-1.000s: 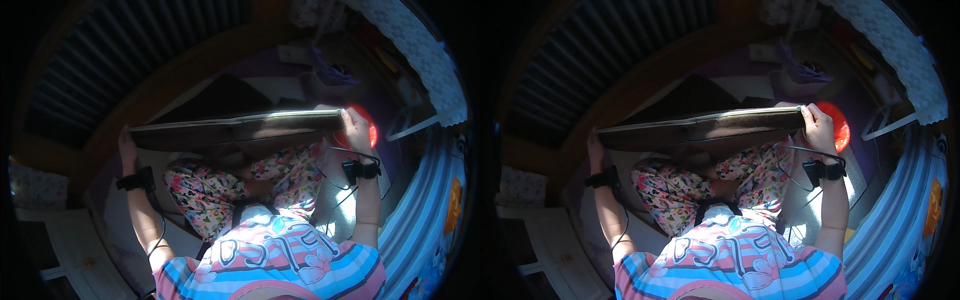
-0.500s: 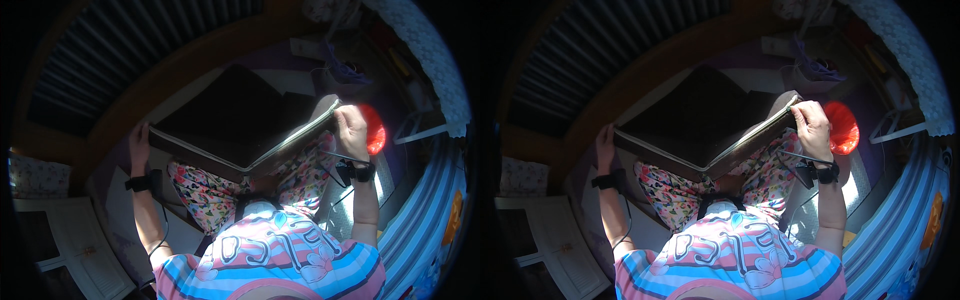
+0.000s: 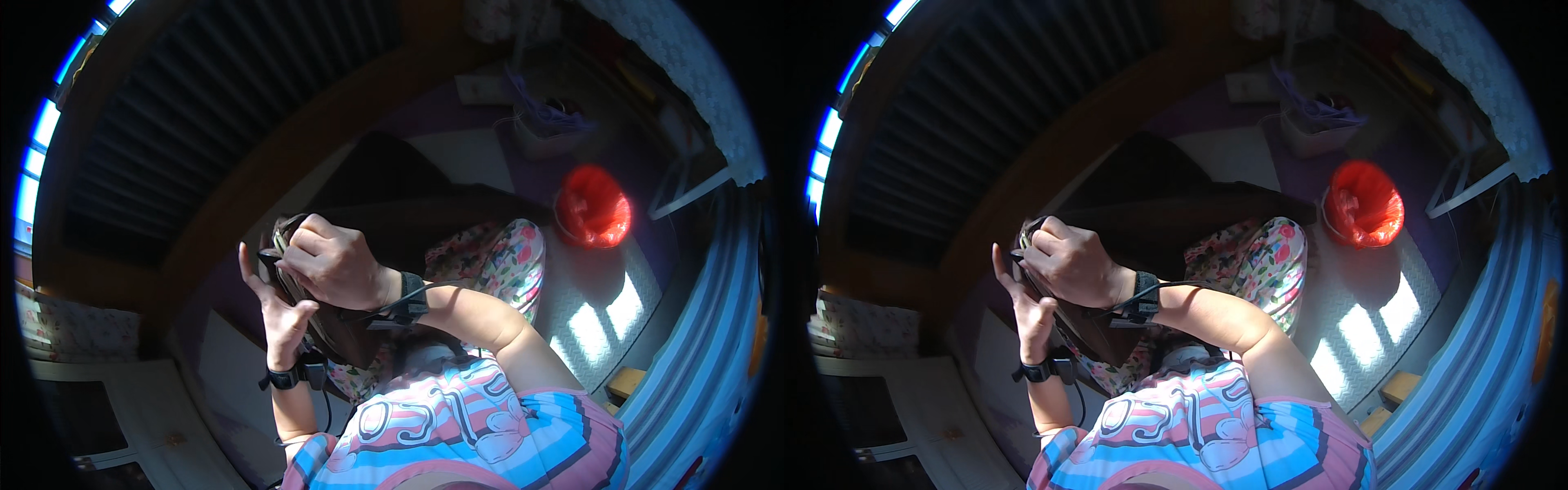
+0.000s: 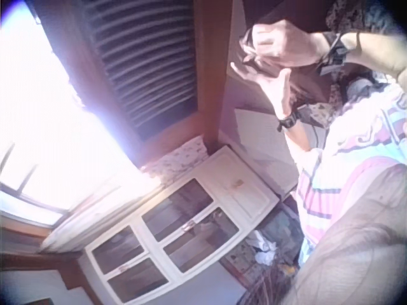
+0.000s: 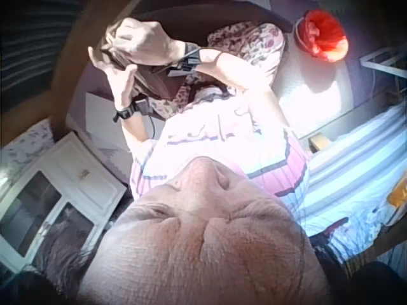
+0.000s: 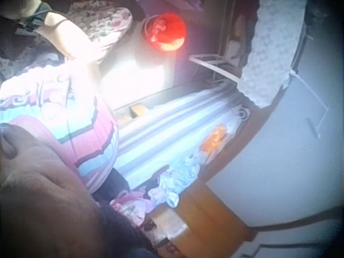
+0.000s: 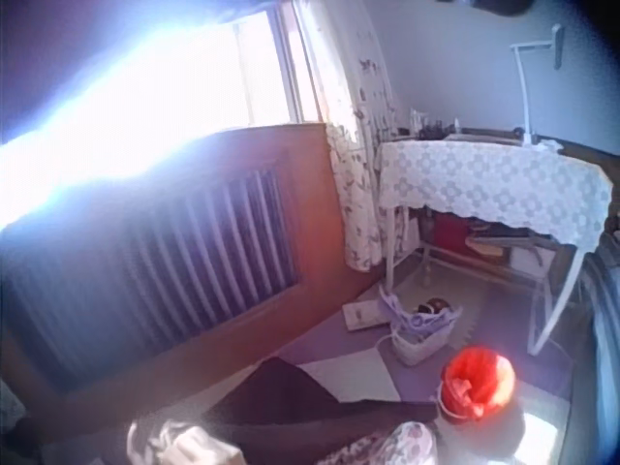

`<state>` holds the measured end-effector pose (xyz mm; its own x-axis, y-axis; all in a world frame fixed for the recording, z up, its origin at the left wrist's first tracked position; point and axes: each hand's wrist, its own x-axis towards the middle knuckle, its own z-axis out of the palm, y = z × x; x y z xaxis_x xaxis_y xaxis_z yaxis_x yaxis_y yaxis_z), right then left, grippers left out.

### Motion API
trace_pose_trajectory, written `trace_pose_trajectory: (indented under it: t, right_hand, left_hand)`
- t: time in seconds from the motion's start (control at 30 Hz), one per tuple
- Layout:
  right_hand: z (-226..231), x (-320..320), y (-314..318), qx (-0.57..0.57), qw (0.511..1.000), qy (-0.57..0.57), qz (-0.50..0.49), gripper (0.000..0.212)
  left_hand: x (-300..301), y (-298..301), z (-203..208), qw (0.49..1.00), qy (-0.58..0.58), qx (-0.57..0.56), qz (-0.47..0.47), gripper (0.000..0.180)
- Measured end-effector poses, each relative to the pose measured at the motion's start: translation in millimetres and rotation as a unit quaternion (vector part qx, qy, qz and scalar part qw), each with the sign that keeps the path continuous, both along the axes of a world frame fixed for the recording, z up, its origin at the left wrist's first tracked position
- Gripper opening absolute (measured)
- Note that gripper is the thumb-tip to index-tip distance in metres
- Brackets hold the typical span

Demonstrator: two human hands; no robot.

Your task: The person sits on the floor and assembles a cushion by inserting foam pieces into a fabric cover, then zips it closed. They handle the cushion, foam, and zipper, then move to the bathroom to wash a cloth.

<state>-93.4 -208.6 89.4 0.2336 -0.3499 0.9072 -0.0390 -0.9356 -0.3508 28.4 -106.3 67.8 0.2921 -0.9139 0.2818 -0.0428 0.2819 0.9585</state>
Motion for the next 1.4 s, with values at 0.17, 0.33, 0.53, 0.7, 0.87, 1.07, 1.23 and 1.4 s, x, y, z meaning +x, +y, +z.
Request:
trace_pose_trajectory:
  t: [0.17, 0.33, 0.53, 0.7, 0.87, 1.07, 1.23, 1.4]
  right_hand:
    - [-13.6, 21.5, 11.5, -0.011, 0.995, 0.008, 0.099, 0.011]
    - [-5.4, -3.7, 1.1, 0.012, 0.989, 0.009, 0.15, 0.015]
    - [70.2, -141.4, 41.4, 0.217, 0.749, -0.289, 0.556, 0.012]
    - [71.6, -157.4, 44.2, 0.115, 0.529, -0.218, 0.812, 0.029]
    - [36.9, -145.4, 32.4, 0.134, 0.43, -0.201, 0.87, 0.026]
    - [42.6, -121.7, 45.1, 0.167, 0.327, -0.153, 0.917, 0.035]
    - [49.2, -78.3, 48.9, 0.179, 0.288, -0.099, 0.935, 0.038]
    - [55.4, -73.8, 68.8, 0.29, 0.246, -0.019, 0.925, 0.036]
  left_hand:
    - [20.8, 24.0, -54.7, 0.987, 0.036, 0.117, 0.1, 0.058]
    - [76.5, -16.5, -15.2, 0.984, -0.094, 0.022, 0.151, 0.029]
    - [112.6, 4.1, 108.4, 0.915, -0.259, -0.049, 0.305, 0.031]
    - [117.8, 88.7, 205.2, 0.642, -0.561, 0.096, 0.514, 0.049]
    - [136.8, 202.3, 249.6, 0.602, -0.496, 0.046, 0.624, 0.049]
    - [138.1, 375.0, 288.4, 0.399, -0.621, 0.094, 0.668, 0.041]
    - [156.5, 480.0, 281.2, 0.224, -0.63, 0.183, 0.721, 0.035]
    - [122.0, 571.5, 286.0, 0.043, -0.558, 0.242, 0.792, 0.039]
